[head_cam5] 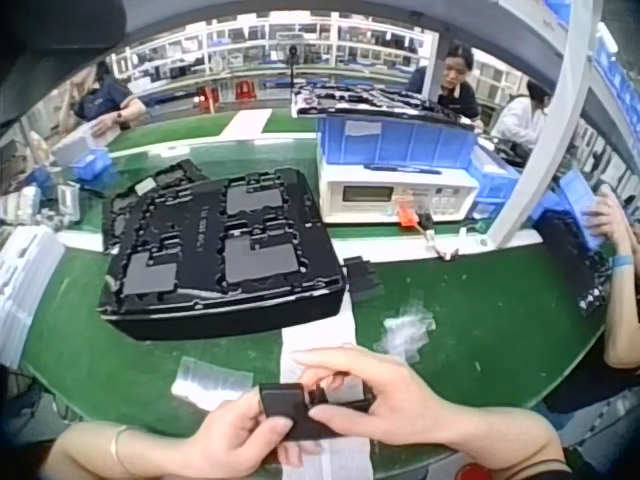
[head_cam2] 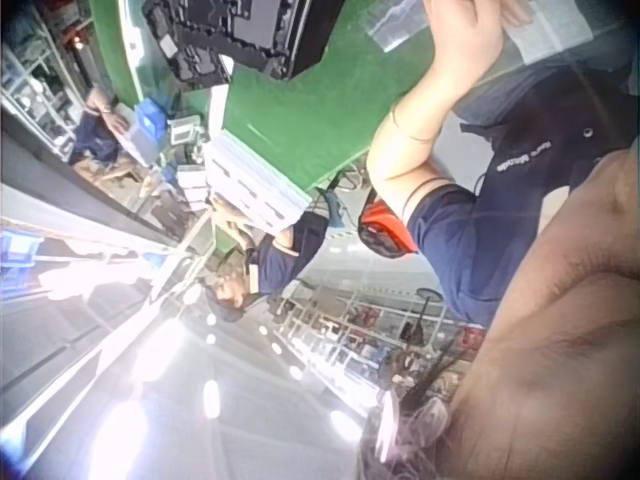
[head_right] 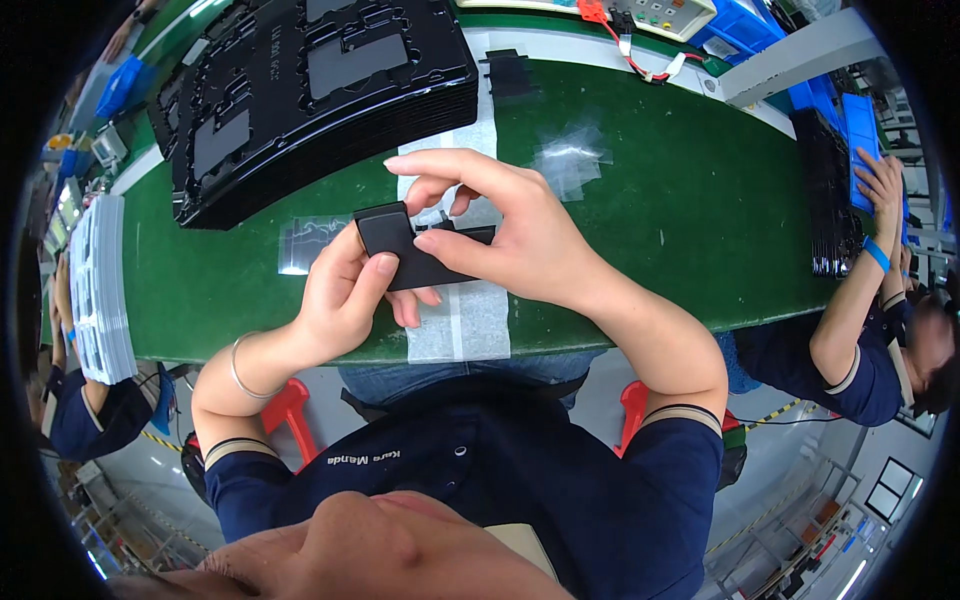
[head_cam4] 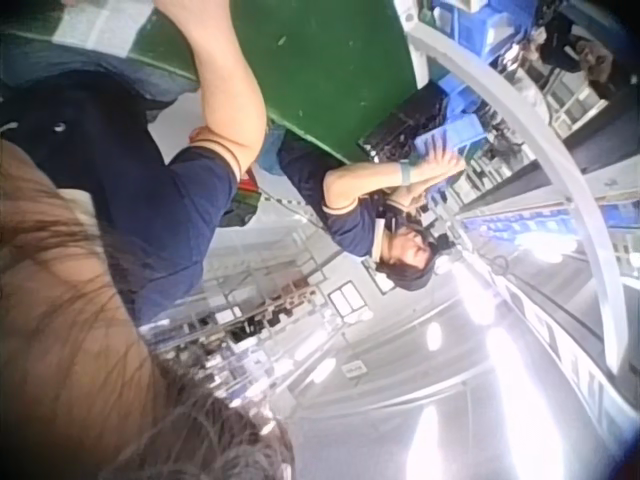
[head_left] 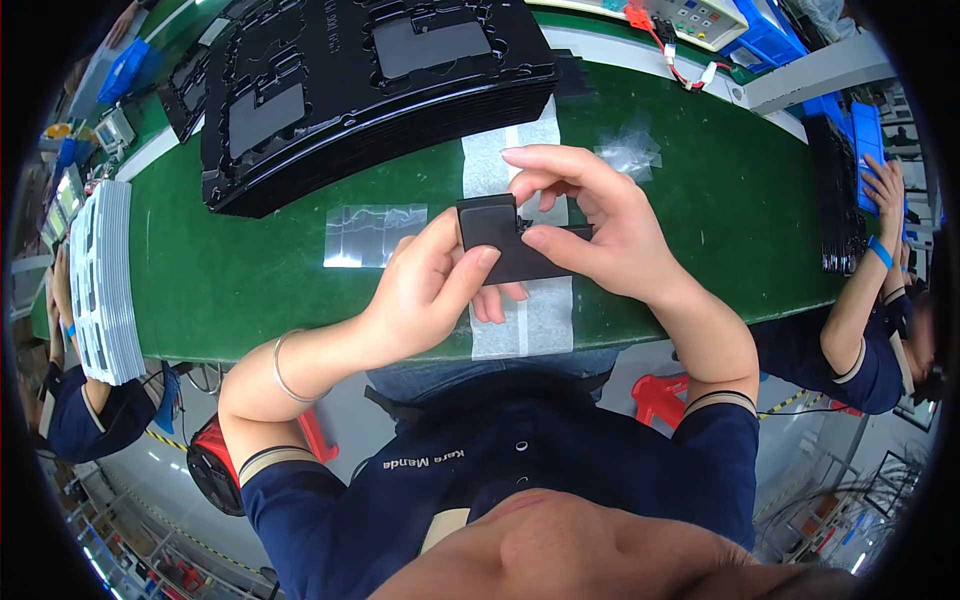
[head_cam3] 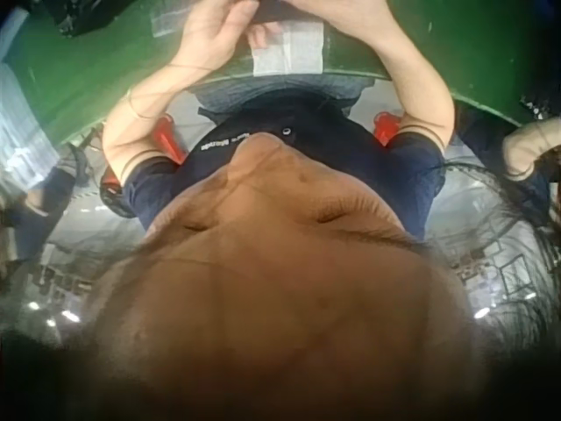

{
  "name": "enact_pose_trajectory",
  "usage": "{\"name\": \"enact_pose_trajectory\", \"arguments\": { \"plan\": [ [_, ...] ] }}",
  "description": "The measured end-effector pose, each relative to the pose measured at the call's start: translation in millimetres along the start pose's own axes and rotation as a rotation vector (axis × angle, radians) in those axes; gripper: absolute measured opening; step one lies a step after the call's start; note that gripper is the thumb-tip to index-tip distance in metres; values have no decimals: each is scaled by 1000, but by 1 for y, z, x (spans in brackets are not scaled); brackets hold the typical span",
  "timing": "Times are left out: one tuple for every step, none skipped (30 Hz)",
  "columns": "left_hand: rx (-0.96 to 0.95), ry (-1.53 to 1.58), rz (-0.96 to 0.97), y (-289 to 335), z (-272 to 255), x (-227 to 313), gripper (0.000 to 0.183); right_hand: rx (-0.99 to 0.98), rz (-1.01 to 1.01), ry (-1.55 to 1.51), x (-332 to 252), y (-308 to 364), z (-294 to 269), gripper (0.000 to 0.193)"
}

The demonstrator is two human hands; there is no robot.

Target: The recorder is assembling black plastic housing components by applying adhesive strips and joining the parts.

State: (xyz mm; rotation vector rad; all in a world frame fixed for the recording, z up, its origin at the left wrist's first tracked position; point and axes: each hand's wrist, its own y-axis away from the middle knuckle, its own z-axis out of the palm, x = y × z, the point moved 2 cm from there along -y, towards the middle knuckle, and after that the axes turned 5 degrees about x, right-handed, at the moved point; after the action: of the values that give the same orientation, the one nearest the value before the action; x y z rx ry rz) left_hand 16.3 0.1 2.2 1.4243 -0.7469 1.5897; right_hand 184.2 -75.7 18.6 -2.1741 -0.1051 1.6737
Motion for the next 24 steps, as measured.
{"name": "enact_pose_trajectory", "arguments": {
  "plan": [
    [-11, 11, -8, 0, 0, 0, 24, 2, -2, 2, 0, 1, 0, 49],
    [-6, 14, -5, 0, 0, -1, 24, 3, -3, 5, 1, 1, 0, 48],
    [-2, 16, -3, 0, 0, -2, 24, 5, -5, 7, 1, 2, 0, 47],
    [2, 20, -1, 1, 0, -2, 23, -29, 13, 2, 0, 2, 0, 48],
    [4, 15, 0, 1, 0, -2, 23, -63, 31, -3, -3, 3, 0, 50],
    [6, 9, 1, 2, 0, -1, 23, -97, 49, -9, -3, 3, 0, 51],
    [4, 2, 3, 2, 0, 0, 23, -92, 11, 20, -3, 3, 0, 49],
    [0, 6, 7, 1, 0, -1, 23, -86, -28, 49, 0, 2, -1, 47],
    [-4, 9, 12, 1, 0, -1, 23, -79, -66, 77, 0, 1, -1, 46],
    [-10, 12, 15, 1, -1, -1, 23, -56, 24, 4, 0, 1, 0, 42],
    [2, 39, 15, 0, -1, -1, 22, -32, 113, -70, -3, 2, 2, 39],
    [14, 65, 16, 0, -1, 0, 21, -7, 202, -143, -4, 2, 2, 36],
    [28, 95, 17, -1, -2, 0, 20, -55, 239, -76, -6, 3, -3, 31],
    [30, -42, 112, -1, -6, -1, 19, -103, 275, -9, -6, 4, -13, 27],
    [34, -179, 206, -1, -14, -4, 18, -152, 310, 59, -6, 4, -20, 23],
    [27, -302, 298, -5, -14, -6, 17, -26, 205, 124, -5, 6, -28, 16],
    [42, -331, 272, -6, -14, -2, 17, 39, 40, 196, -7, 6, -36, 15],
    [-3, -578, 395, -9, -15, 2, 24, 89, -46, 327, -9, 9, -39, 16],
    [-43, -833, 512, -9, -17, 3, 31, 134, -135, 448, -10, 11, -41, 16],
    [-80, -885, 515, -8, -15, 0, 36, 99, -255, 586, -8, 14, -41, 19],
    [-117, -937, 517, -4, -11, -4, 41, 60, -377, 722, -2, 19, -41, 22],
    [-159, -991, 514, -1, -9, -6, 46, -9, -426, 794, 4, 26, -38, 24],
    [-190, -1033, 513, 0, -7, -7, 49, -101, -466, 877, 8, 34, -35, 23],
    [-220, -1075, 512, -1, -5, -8, 51, -151, -453, 913, 6, 40, -29, 22]
  ]
}}
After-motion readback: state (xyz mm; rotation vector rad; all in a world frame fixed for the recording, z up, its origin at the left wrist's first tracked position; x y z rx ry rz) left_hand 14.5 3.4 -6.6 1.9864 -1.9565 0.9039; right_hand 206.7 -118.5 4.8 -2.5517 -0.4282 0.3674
